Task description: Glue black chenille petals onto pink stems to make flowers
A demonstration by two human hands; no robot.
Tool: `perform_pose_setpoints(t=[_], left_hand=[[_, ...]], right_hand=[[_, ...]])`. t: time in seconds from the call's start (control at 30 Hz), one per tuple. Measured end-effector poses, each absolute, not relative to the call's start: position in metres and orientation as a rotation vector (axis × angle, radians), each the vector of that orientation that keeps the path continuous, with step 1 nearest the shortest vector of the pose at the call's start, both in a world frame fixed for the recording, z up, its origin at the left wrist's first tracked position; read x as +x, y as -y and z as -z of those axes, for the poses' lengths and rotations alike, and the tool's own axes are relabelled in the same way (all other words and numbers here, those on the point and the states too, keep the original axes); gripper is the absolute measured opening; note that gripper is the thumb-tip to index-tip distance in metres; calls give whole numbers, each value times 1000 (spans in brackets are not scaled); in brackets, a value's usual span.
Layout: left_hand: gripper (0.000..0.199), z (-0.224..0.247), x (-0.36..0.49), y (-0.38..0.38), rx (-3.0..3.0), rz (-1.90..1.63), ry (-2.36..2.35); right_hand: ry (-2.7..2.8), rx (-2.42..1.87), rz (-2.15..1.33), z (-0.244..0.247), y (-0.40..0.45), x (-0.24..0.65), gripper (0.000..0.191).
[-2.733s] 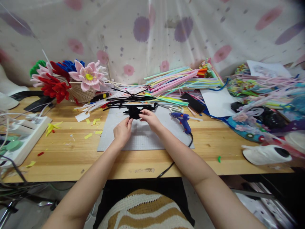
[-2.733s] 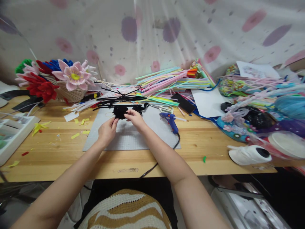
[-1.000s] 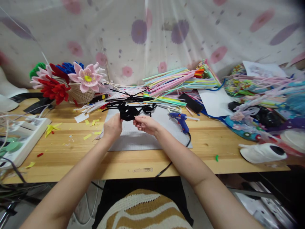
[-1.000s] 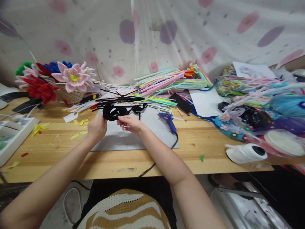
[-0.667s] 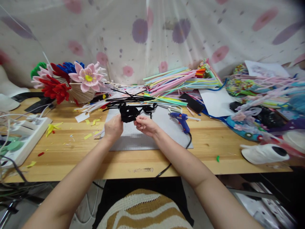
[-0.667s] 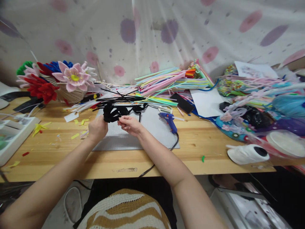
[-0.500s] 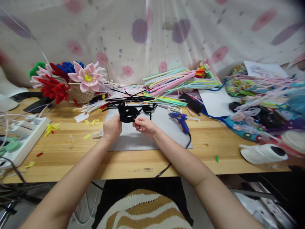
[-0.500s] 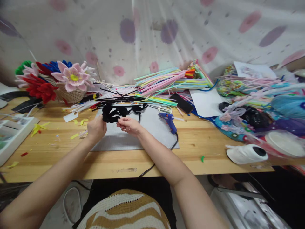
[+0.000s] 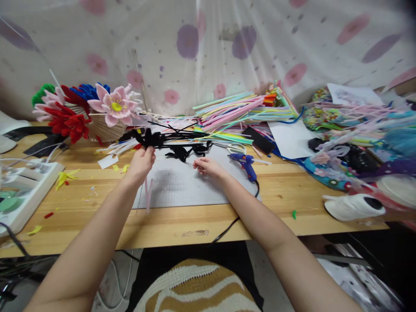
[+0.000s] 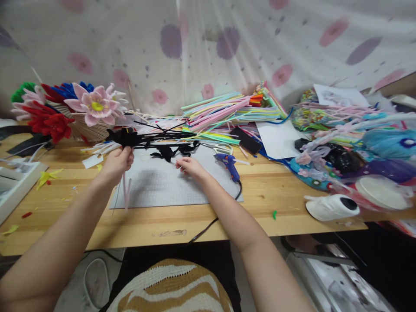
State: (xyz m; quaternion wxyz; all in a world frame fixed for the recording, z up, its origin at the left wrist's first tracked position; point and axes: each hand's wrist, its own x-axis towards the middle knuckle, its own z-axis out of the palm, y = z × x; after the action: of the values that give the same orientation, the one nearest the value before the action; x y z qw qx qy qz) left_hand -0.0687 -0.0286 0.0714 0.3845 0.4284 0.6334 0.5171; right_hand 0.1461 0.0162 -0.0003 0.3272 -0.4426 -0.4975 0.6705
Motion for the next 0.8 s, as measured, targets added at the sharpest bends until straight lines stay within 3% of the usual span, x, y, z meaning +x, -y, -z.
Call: perform_pose_setpoints(t=[0.13, 0.37, 0.6, 0.7, 0.8], left_hand=[[22, -72, -62, 30, 751, -1285, -1335], [25, -30, -51, 31, 390, -1104, -1001], [19, -25, -52, 39, 535, -903, -861], [14, -28, -56, 42, 691, -807, -918], [16, -34, -58, 43, 906, -746, -1038]], right_hand=[[1382, -1275, -1581, 2, -18, 155, 17], [1556, -1229, -1508, 12, -16, 145, 19], [1658, -986, -1022, -2, -20, 131, 43], [1837, -779, -1022, -20, -21, 130, 54], [2033, -662, -1084, -34, -17, 125, 52]])
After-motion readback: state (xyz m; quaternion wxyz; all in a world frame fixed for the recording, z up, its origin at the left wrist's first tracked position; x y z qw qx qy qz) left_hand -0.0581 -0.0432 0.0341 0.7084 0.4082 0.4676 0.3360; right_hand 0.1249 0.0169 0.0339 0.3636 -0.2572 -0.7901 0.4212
